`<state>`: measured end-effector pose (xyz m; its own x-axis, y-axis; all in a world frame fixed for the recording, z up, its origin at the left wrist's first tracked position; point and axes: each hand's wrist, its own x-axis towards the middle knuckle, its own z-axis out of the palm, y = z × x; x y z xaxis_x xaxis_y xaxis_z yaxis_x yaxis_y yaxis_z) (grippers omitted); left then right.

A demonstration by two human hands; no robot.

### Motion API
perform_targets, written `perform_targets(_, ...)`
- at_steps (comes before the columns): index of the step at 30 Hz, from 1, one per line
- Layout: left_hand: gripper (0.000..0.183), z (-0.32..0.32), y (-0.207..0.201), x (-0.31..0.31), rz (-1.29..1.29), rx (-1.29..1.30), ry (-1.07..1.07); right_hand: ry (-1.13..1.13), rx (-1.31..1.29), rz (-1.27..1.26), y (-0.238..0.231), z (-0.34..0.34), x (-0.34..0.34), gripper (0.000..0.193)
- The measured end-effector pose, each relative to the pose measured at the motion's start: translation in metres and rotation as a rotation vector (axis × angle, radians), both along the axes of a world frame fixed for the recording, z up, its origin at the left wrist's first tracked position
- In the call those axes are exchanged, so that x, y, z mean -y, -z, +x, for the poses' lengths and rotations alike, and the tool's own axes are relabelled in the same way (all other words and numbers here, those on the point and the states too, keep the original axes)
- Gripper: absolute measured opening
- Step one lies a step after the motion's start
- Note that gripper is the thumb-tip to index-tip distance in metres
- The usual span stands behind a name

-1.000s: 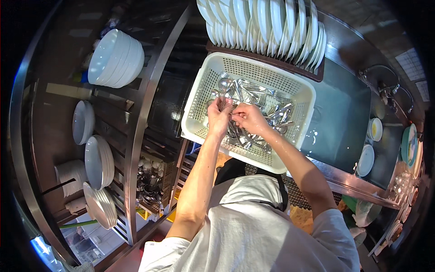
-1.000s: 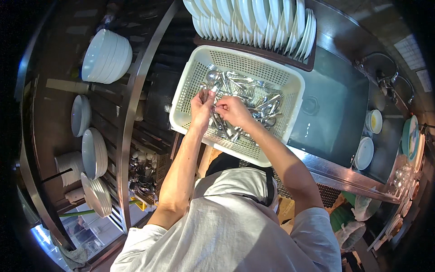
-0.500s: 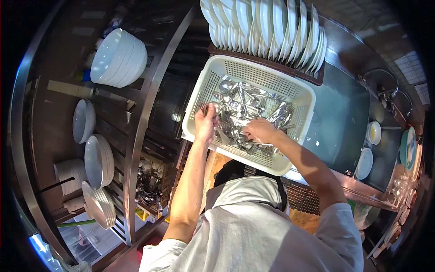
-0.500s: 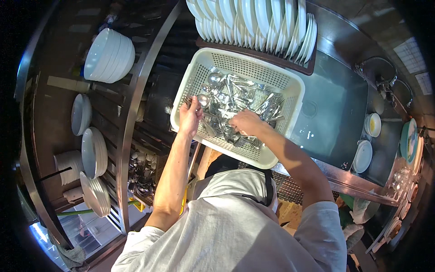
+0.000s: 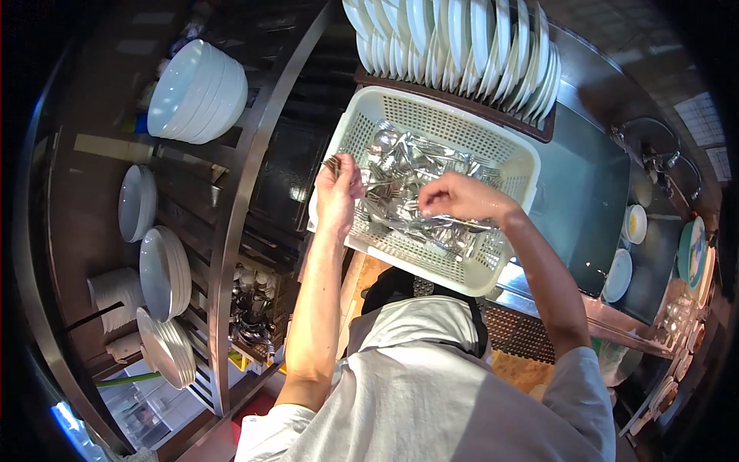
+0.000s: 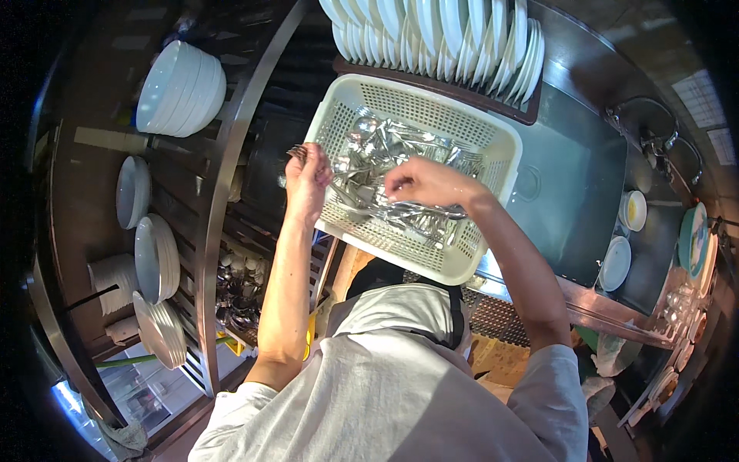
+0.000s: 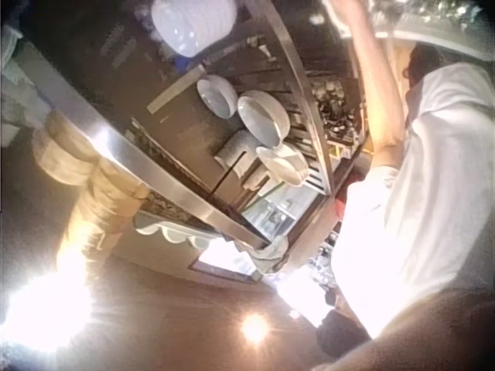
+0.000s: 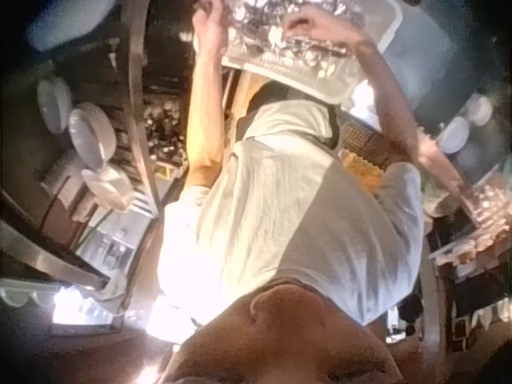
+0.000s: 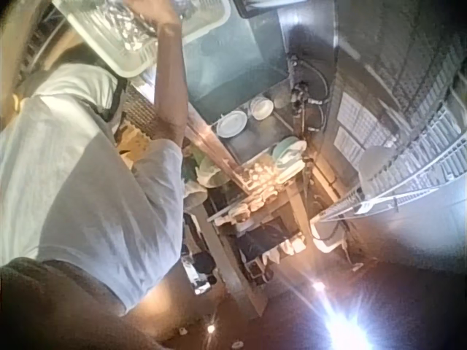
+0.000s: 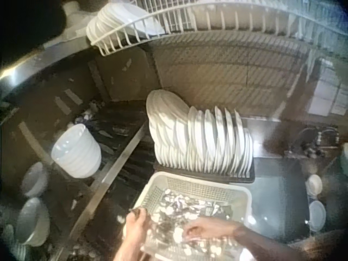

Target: The person sorts through a basket of wet cutlery, grouping spoons and forks together by hand, and places them into containers on a shelf.

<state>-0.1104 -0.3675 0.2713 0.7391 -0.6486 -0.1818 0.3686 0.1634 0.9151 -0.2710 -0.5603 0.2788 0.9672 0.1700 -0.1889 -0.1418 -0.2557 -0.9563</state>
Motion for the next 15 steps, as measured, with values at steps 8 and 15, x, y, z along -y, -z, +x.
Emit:
perform_targets(8, 0.032, -0.028, 0.005, 0.013, 0.238, 0.111, 0.012, 0.36, 0.088, 0.368, 0.032, 0.025, -0.011, 0.009)
perform_targets(15, 0.043, -0.046, 0.019, 0.027, 0.081, -0.1, -0.041, 0.546, 0.37, -0.16, 0.049, 0.019, -0.07, 0.013)
